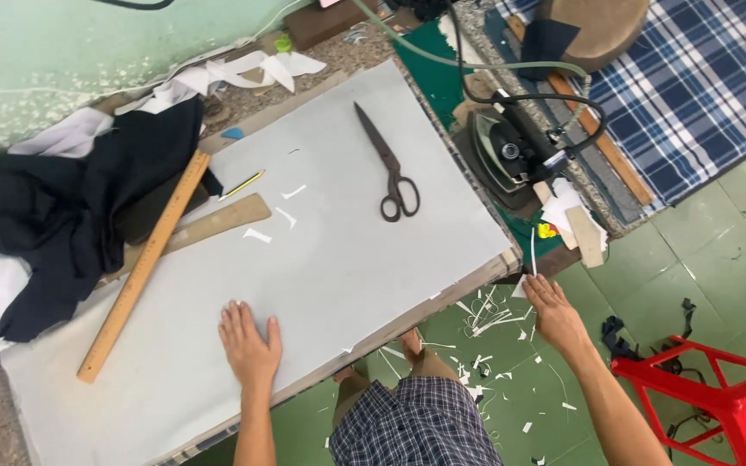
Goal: The person uses shears to cut a white fabric strip into smaller pieces on a worktable, then sets the shears down and handles black fabric pieces, moving them aside and preparing them for further work.
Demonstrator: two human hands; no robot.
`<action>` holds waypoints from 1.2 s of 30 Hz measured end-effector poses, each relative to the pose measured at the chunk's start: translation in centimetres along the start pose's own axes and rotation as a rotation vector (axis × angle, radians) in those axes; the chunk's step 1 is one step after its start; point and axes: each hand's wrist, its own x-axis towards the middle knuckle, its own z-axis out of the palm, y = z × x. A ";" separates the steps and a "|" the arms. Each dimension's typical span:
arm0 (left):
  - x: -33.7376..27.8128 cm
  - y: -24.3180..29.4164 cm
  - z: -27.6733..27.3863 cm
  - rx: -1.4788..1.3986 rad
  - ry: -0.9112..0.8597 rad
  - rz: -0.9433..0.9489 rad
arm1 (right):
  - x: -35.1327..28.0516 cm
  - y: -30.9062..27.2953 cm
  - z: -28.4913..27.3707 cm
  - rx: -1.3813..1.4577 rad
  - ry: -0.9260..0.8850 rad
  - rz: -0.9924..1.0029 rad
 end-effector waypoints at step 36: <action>0.8 -0.5 0.7 -0.011 0.046 -0.032 | 23.5 1.9 -18.9 0.031 0.168 0.337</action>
